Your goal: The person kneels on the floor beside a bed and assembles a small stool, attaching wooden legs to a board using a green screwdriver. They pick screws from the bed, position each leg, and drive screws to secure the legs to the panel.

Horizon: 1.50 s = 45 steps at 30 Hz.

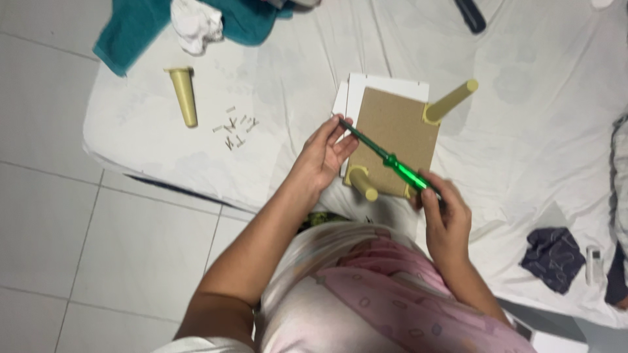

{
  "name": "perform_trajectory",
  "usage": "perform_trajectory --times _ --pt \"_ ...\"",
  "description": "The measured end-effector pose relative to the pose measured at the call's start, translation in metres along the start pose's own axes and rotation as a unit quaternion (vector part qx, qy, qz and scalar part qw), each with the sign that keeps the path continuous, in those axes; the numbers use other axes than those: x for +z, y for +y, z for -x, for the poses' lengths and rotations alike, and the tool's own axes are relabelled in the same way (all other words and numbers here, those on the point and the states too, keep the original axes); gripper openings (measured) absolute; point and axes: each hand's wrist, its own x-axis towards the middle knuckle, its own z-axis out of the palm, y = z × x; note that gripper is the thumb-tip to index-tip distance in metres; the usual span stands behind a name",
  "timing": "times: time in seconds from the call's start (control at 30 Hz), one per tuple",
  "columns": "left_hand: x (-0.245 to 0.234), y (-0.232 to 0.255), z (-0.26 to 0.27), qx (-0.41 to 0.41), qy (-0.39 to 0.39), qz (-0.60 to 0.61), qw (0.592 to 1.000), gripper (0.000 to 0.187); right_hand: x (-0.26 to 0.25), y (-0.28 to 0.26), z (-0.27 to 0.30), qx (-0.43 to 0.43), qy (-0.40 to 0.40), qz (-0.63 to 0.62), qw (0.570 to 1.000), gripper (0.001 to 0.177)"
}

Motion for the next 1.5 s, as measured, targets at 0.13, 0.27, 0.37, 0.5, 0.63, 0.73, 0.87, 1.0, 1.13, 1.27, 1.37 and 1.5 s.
perform_trajectory --times 0.13,0.27,0.37,0.5,0.63,0.73,0.87,1.0,1.13,1.27,1.37,1.5 --pt "-0.02 -0.022 -0.028 -0.029 0.016 -0.057 0.998 0.034 -0.003 -0.006 -0.009 -0.069 0.008 0.142 0.987 0.022" --pt "-0.042 -0.045 -0.051 -0.127 0.043 -0.153 0.979 0.045 0.001 -0.006 -0.02 -0.08 -0.018 0.23 0.97 0.017" --pt "-0.065 -0.054 -0.058 -0.179 0.03 -0.302 0.936 0.056 0.004 0.004 -0.023 -0.062 -0.024 0.229 0.971 0.015" --pt "-0.108 -0.05 -0.062 -0.208 0.043 -0.446 0.869 0.051 0.006 0.024 -0.019 -0.034 -0.018 0.237 0.971 0.015" --pt "-0.15 -0.041 -0.069 -0.062 0.139 -0.579 0.801 0.028 0.01 0.042 -0.016 -0.012 -0.037 0.269 0.962 0.016" --pt "-0.165 -0.043 -0.087 0.088 0.089 -0.699 0.705 0.027 0.017 0.054 -0.022 -0.036 -0.06 0.295 0.953 0.016" --pt "-0.156 -0.063 -0.1 0.194 -0.054 -0.754 0.625 0.043 0.029 0.06 -0.033 -0.025 -0.098 0.327 0.939 0.015" --pt "-0.132 -0.071 -0.089 0.132 -0.047 -0.795 0.591 0.057 0.035 0.064 -0.04 -0.007 -0.124 0.349 0.929 0.015" --pt "-0.116 -0.063 -0.074 0.05 -0.024 -0.796 0.603 0.053 0.041 0.072 -0.042 -0.01 -0.129 0.359 0.924 0.015" --pt "-0.113 -0.059 -0.071 0.035 -0.033 -0.798 0.601 0.053 0.042 0.08 -0.043 -0.026 -0.135 0.367 0.92 0.015" --pt "-0.117 -0.062 -0.074 0.058 -0.038 -0.802 0.593 0.052 0.044 0.082 -0.045 -0.029 -0.138 0.375 0.916 0.015" --pt "-0.119 -0.066 -0.076 0.038 -0.041 -0.805 0.59 0.049 0.046 0.081 -0.046 -0.021 -0.147 0.386 0.91 0.015"
